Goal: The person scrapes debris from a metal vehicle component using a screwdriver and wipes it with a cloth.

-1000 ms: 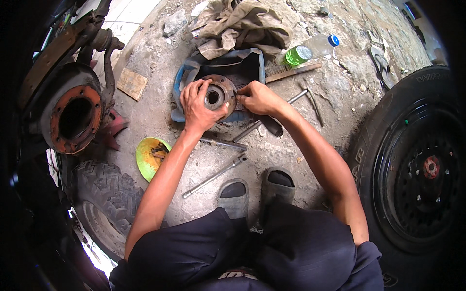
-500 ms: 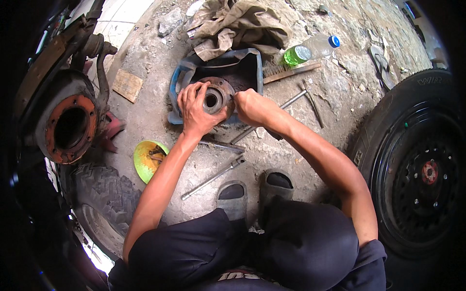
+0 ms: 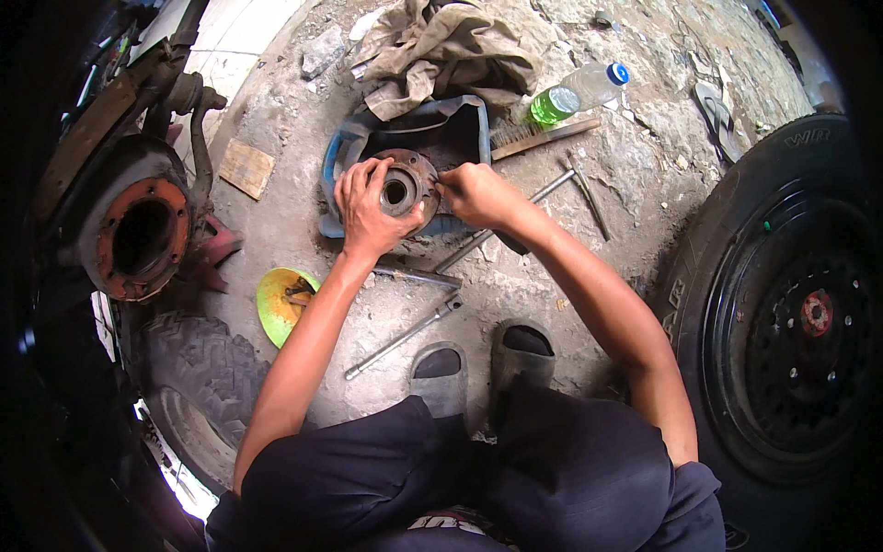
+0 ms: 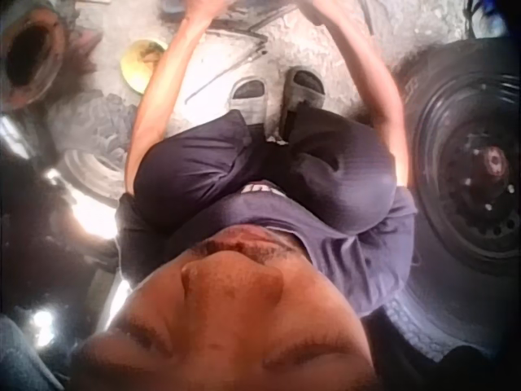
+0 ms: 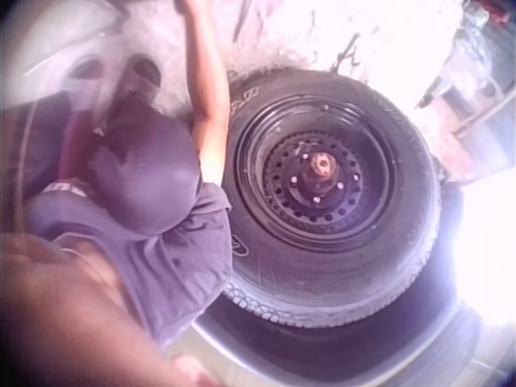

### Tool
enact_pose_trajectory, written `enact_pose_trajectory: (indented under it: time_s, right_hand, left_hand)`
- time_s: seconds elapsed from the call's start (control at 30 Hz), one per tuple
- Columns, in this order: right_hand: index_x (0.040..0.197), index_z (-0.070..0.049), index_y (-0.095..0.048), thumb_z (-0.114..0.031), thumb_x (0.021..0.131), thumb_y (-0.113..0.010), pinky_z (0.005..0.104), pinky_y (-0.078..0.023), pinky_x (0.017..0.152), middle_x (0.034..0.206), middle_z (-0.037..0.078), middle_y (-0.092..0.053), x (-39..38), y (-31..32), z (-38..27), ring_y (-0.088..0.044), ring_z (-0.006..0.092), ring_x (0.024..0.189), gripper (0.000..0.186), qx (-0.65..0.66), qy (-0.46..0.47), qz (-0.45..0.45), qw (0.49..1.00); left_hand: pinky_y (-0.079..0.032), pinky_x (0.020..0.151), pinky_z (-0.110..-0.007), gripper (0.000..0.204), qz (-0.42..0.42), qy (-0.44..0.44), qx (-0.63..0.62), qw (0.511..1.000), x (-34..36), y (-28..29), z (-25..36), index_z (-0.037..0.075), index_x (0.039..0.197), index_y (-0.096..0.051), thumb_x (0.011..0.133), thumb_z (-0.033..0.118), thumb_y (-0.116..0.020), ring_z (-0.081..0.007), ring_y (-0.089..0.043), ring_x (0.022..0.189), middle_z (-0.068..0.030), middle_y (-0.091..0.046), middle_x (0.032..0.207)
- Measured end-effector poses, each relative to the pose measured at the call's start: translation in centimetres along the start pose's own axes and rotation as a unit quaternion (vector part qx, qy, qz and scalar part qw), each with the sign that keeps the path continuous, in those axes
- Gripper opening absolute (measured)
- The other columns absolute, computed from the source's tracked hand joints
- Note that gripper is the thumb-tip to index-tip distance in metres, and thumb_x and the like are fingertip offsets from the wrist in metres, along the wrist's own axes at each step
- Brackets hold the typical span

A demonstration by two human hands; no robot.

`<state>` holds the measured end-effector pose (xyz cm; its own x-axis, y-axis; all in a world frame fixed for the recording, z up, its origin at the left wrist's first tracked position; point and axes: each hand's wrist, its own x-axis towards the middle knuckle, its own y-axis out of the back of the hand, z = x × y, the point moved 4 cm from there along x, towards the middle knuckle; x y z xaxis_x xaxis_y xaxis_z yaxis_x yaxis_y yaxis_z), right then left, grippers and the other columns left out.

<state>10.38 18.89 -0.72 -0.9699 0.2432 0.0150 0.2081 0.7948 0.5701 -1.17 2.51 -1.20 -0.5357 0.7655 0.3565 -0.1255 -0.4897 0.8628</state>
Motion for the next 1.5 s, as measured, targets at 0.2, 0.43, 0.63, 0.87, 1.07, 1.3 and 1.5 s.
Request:
enact_pose_trajectory:
  time_s: [0.2, 0.43, 0.63, 0.87, 1.07, 1.3, 1.5]
  right_hand:
    - [0.097, 0.001, -0.071, -0.014, 0.095, -0.065, 0.0533, -0.054, 0.069, 0.079, 0.027, -0.068, -1.1, -0.1, -2.0, -0.067, 0.0481, 0.080, 0.017, -0.166, -0.009, -0.149, 0.975]
    - [0.093, 0.002, -0.073, -0.014, 0.094, -0.065, 0.0522, -0.054, 0.071, 0.080, 0.027, -0.068, -0.9, 2.1, -0.9, -0.068, 0.0472, 0.081, 0.017, -0.109, -0.033, -0.054, 0.992]
    - [0.084, 0.005, -0.071, -0.008, 0.088, -0.062, 0.0534, -0.057, 0.069, 0.076, 0.032, -0.066, -2.0, -0.6, -2.2, -0.069, 0.0486, 0.079, 0.016, -0.115, -0.019, -0.092, 0.989]
    - [0.082, 0.007, -0.070, -0.006, 0.088, -0.061, 0.0544, -0.057, 0.066, 0.073, 0.033, -0.064, -2.1, -0.6, -2.0, -0.069, 0.0497, 0.076, 0.017, -0.096, -0.030, -0.033, 0.994]
    - [0.083, 0.007, -0.068, -0.013, 0.093, -0.063, 0.0540, -0.055, 0.067, 0.074, 0.033, -0.064, -1.6, 0.2, -2.8, -0.067, 0.0509, 0.079, 0.024, 0.002, -0.091, 0.016, 0.996]
    - [0.090, 0.008, -0.068, -0.015, 0.089, -0.071, 0.0546, -0.053, 0.068, 0.075, 0.030, -0.065, -1.4, -0.3, -3.8, -0.066, 0.0503, 0.080, 0.024, -0.020, 0.006, 0.095, 0.995]
    - [0.083, 0.010, -0.068, -0.010, 0.085, -0.068, 0.0536, -0.055, 0.074, 0.082, 0.034, -0.064, -0.6, -1.3, -4.0, -0.068, 0.0501, 0.085, 0.020, 0.010, -0.091, 0.064, 0.994]
  left_hand:
    - [-0.027, 0.118, -0.054, 0.081, 0.005, -0.007, 0.010, 1.000, -0.3, 0.3, -0.2, 0.006, 0.136, -0.061, 0.069, 0.048, -0.082, -0.0346, -0.047, 0.134, -0.0149, -0.056, 0.136]
    - [-0.026, 0.118, -0.054, 0.081, -0.001, -0.004, 0.006, 1.000, -0.1, 0.3, 0.1, 0.006, 0.136, -0.061, 0.071, 0.049, -0.081, -0.0348, -0.046, 0.135, -0.0150, -0.056, 0.136]
    - [-0.027, 0.118, -0.054, 0.082, 0.002, -0.007, 0.010, 1.000, -0.2, 0.3, -0.1, 0.006, 0.136, -0.061, 0.072, 0.052, -0.080, -0.0351, -0.047, 0.134, -0.0163, -0.056, 0.136]
    - [-0.027, 0.117, -0.054, 0.081, 0.005, -0.009, 0.009, 1.000, -0.1, 0.4, 0.2, 0.005, 0.136, -0.061, 0.073, 0.052, -0.080, -0.0348, -0.048, 0.134, -0.0170, -0.056, 0.136]
    - [-0.026, 0.118, -0.053, 0.081, 0.011, -0.010, 0.002, 1.000, -0.2, 0.3, -0.1, 0.005, 0.135, -0.061, 0.071, 0.050, -0.081, -0.0342, -0.048, 0.133, -0.0162, -0.057, 0.134]
    - [-0.027, 0.118, -0.053, 0.084, 0.008, -0.005, -0.009, 1.000, -0.1, 0.4, 0.2, 0.004, 0.134, -0.061, 0.067, 0.047, -0.084, -0.0333, -0.048, 0.133, -0.0153, -0.057, 0.134]
    - [-0.022, 0.119, -0.059, 0.086, 0.007, 0.004, -0.018, 1.000, -0.2, 0.2, -0.1, 0.002, 0.132, -0.061, 0.066, 0.053, -0.085, -0.0314, -0.047, 0.136, -0.0135, -0.057, 0.135]
